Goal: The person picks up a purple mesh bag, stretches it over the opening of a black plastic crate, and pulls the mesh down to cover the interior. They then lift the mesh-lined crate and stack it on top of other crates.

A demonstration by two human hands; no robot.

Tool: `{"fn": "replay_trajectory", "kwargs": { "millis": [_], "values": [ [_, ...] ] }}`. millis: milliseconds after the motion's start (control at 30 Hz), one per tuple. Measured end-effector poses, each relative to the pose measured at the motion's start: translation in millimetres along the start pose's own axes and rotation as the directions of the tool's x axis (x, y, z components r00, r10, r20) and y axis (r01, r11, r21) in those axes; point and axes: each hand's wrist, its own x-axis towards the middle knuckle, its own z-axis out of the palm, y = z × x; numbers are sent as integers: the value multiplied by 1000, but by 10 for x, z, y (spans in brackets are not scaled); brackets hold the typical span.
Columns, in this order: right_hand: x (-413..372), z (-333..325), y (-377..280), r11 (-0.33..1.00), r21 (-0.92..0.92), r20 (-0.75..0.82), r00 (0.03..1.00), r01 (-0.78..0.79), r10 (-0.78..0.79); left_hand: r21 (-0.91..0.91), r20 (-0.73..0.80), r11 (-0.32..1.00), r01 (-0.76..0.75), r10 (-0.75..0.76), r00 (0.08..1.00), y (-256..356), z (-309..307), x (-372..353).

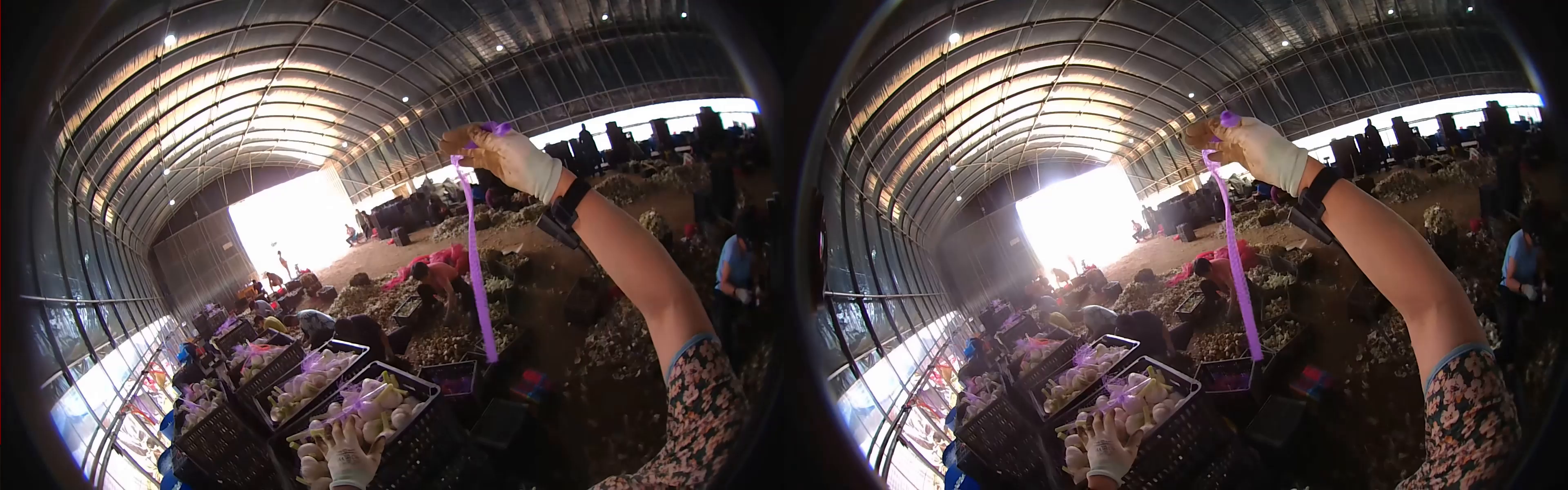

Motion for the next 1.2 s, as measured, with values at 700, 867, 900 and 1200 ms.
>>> {"fn": "replay_trajectory", "kwargs": {
  "millis": [700, 867, 900, 1200],
  "values": [
    [-355, 328, 231, 998, -18, 36, 997, -62, 62, -31, -53, 998, -45, 44, 998, -23, 18, 34],
    [-490, 273, 293, 979, 132, 2, 988, -156, 157, -50, -34, 998, -28, 26, 999, -21, 44, 50],
    [-502, 237, 317, 972, 166, 2, 986, -164, 166, -47, -41, 998, -31, 29, 999, -21, 64, 61],
    [-580, -88, 50, 986, 154, 144, 989, -64, 42, -69, -83, 997, -42, 36, 996, -88, 206, 75]
  ]
}}
